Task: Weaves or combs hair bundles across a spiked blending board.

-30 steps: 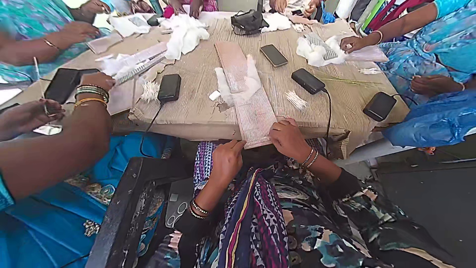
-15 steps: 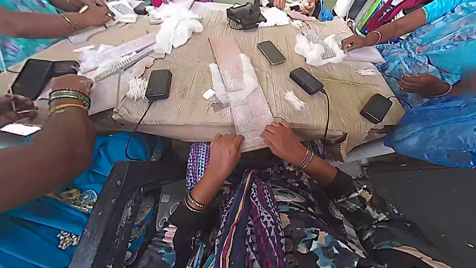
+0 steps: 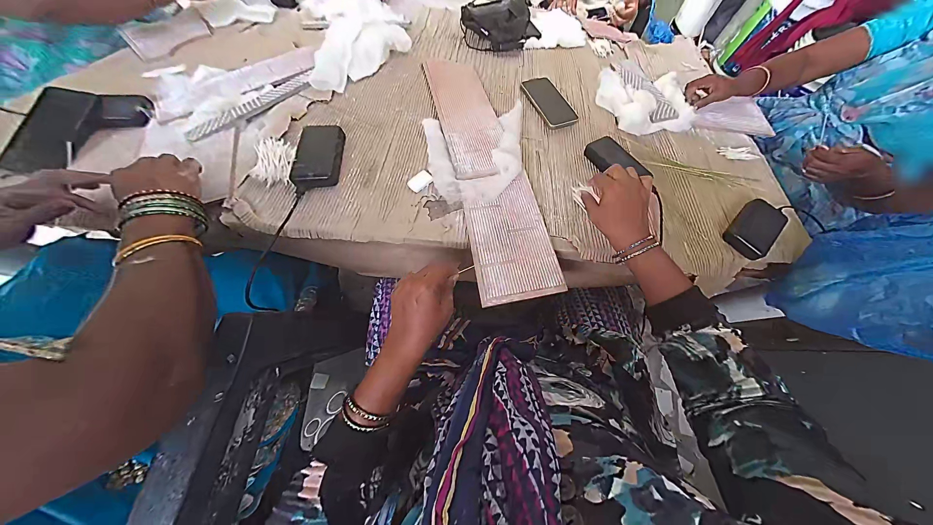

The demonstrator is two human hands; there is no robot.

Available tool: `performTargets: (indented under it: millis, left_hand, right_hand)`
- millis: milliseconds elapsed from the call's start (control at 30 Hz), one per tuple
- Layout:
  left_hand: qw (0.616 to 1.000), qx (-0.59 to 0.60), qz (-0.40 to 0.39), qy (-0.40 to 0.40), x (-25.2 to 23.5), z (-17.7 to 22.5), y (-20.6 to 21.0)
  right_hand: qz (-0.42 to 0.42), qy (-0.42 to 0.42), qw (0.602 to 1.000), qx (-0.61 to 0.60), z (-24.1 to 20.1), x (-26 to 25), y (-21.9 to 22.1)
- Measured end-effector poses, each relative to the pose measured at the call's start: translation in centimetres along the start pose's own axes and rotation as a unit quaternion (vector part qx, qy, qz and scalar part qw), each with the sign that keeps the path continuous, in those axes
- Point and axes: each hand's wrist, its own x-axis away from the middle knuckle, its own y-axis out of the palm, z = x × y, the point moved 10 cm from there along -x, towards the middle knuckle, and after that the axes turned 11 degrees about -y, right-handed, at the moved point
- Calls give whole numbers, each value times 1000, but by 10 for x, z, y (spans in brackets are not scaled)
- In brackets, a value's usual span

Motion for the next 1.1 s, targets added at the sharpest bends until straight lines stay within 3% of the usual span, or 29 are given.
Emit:
performTargets:
  millis: [133,267,400,567,633,767,967,1033,1100]
  left_hand:
    - [999,20,-26,-24,3,-8,6]
    - [999,31,-33,-18,5,-1,5]
    - [999,39,-21,-23,10,-3,-4]
    - [997,54,-30,-54,13,-28,-3]
    - [996,58,-34,-53,11,-31,1]
    - [995,75,-32,-51,5,-24,4]
    - [991,95,-51,-79,8,-19,3]
    - [990,94,-53,-90,11,-23,-1]
    - [987,100,-57,-110,16,-32,-4]
  right_hand:
    - [23,-124,990,-63,-71,-50,-2]
    - [-101,-228,968,-17,-130,-113,45]
    - [-198,-146,968,56,-109,-133,69]
    - [-251,-8,966,64,-54,-86,49]
    - [-225,10,974,22,-45,-71,41]
    - [-62,-5,997,-54,-47,-72,17]
    - [-120,-45,989,-79,-56,-85,63]
    - [-56,-10,985,-161,-45,-83,52]
    - [13,55,953,-298,-25,-74,33]
